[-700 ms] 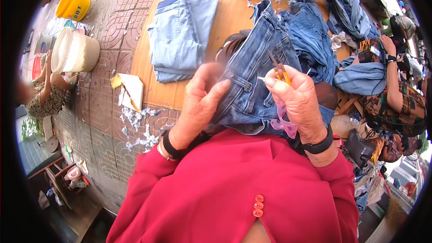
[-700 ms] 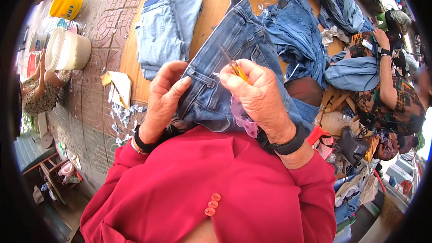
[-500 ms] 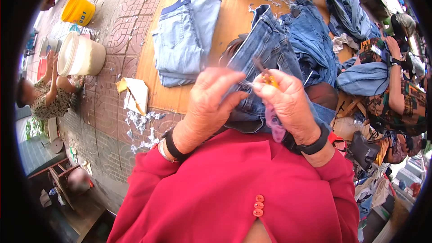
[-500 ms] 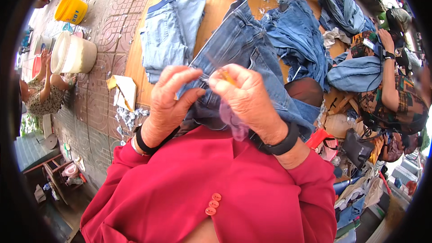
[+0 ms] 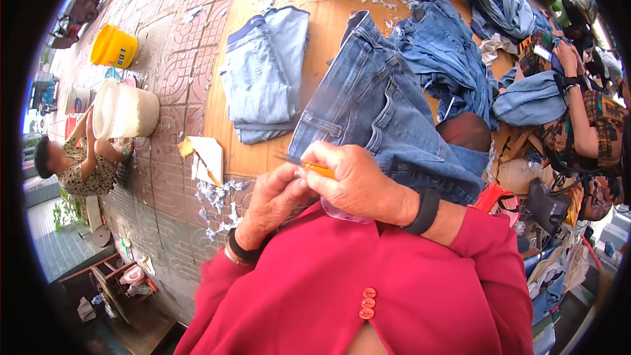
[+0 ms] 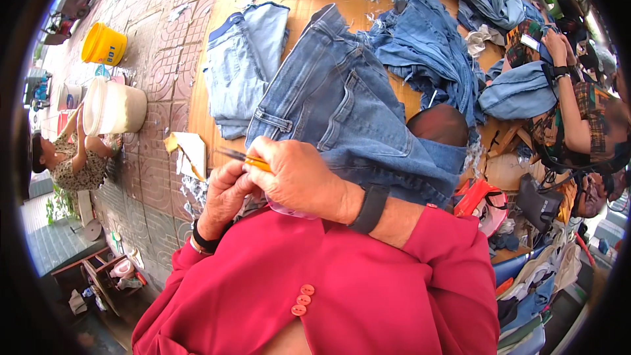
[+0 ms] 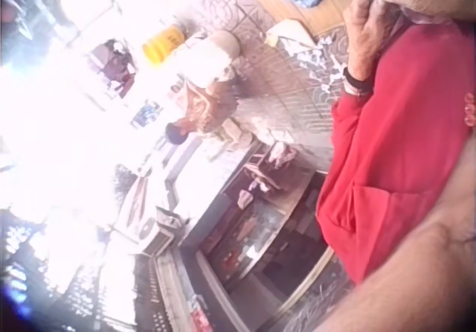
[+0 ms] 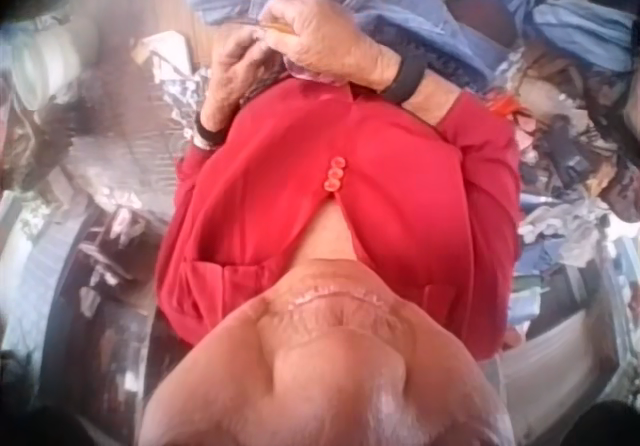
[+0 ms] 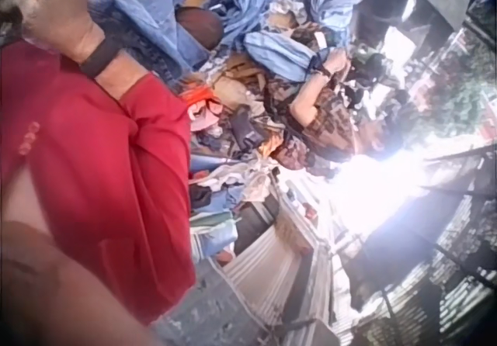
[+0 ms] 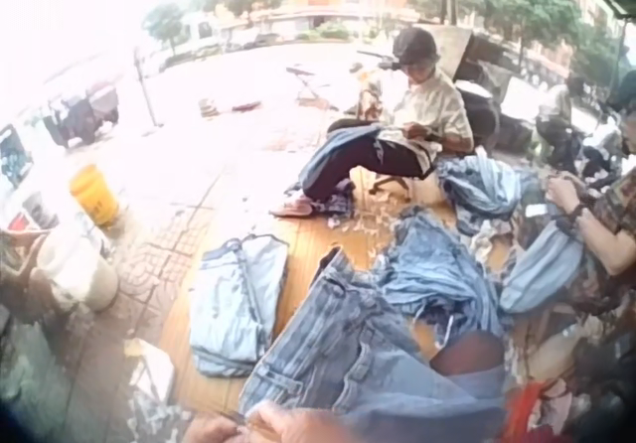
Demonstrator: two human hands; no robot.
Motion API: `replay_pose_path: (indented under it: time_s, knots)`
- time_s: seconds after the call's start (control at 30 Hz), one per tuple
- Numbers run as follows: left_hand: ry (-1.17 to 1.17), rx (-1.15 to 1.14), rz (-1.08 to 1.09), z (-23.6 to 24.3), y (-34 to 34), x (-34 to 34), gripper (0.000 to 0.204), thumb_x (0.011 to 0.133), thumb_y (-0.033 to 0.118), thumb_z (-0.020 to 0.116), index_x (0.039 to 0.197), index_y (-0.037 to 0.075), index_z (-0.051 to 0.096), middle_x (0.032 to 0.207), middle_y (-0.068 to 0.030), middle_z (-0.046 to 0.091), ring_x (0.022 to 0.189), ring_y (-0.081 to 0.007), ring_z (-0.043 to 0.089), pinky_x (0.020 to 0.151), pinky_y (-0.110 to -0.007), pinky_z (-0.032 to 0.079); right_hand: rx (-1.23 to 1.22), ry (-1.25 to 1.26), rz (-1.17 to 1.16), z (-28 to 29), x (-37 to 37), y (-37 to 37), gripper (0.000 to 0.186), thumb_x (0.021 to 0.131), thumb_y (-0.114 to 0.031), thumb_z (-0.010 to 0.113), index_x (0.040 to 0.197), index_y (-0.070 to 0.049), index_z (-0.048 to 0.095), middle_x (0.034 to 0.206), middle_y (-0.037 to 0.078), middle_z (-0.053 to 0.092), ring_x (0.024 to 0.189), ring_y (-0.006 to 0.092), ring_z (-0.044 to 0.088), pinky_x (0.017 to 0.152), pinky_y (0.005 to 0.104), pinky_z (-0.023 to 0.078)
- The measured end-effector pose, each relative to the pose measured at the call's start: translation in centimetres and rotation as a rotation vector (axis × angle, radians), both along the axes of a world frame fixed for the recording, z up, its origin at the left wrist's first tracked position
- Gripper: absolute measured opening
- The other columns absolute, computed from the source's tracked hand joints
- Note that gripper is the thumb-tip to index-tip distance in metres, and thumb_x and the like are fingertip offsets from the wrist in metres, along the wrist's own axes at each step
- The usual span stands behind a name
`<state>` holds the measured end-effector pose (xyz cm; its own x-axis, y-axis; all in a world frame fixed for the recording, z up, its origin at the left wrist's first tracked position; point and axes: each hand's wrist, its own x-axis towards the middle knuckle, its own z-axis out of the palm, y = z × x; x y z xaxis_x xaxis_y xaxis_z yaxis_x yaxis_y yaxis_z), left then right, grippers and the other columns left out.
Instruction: The recorder uses scissors and a small tool to repair or modify denim jeans in an outdoor workshop setting.
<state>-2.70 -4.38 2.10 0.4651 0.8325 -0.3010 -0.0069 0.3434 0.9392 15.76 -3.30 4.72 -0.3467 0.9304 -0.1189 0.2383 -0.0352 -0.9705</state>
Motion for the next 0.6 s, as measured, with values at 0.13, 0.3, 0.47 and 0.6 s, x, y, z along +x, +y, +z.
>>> replay_pose_path:
  time_s: [0.13,0.3,0.47,0.6]
  knots:
    - [0.013,-0.039,0.057,-0.5,-1.0,-1.5,0.006,0.085,0.002,0.058,0.089,-0.003,0.061,0.076,-0.0023,0.062,0.068,-0.0077,0.056,0.062,-0.022,0.047,0.063,-0.082,0.129,-0.2,-0.1,-0.2,0.02,0.083,-0.019,0.059,0.097,-0.005,0.057,0.074,0.019,0.061,0.072,0.0369,0.06,0.061,0.0419,0.047]
    - [0.259,-0.172,0.103,-3.2,-1.0,-6.5,0.009,0.08,0.009,0.06,0.079,0.0,0.063,0.062,-0.0001,0.056,0.056,-0.0076,0.049,0.054,-0.022,0.039,0.113,-0.056,0.233,0.3,1.8,-0.4,0.02,0.082,-0.018,0.059,0.098,-0.007,0.057,0.07,0.017,0.061,0.065,0.0343,0.061,0.058,0.0401,0.047]
    - [1.449,0.182,-0.95,-18.9,-8.4,-22.8,0.028,0.071,0.031,0.071,0.079,0.004,0.067,0.069,-0.0163,0.064,0.072,-0.035,0.063,0.066,-0.042,0.049,0.184,-0.017,0.1,0.8,6.6,-0.8,0.021,0.08,-0.018,0.061,0.095,-0.003,0.059,0.074,0.015,0.063,0.067,0.03,0.063,0.06,0.037,0.048]
    - [1.321,0.051,-0.26,-15.3,-4.5,-19.5,0.024,0.072,0.027,0.067,0.074,0.003,0.067,0.067,-0.0166,0.064,0.067,-0.0341,0.063,0.065,-0.041,0.049,-0.204,-0.205,-0.223,1.9,13.5,-3.1,0.031,0.077,-0.013,0.066,0.103,-0.002,0.057,0.084,0.012,0.064,0.07,0.0166,0.061,0.064,0.0308,0.048]
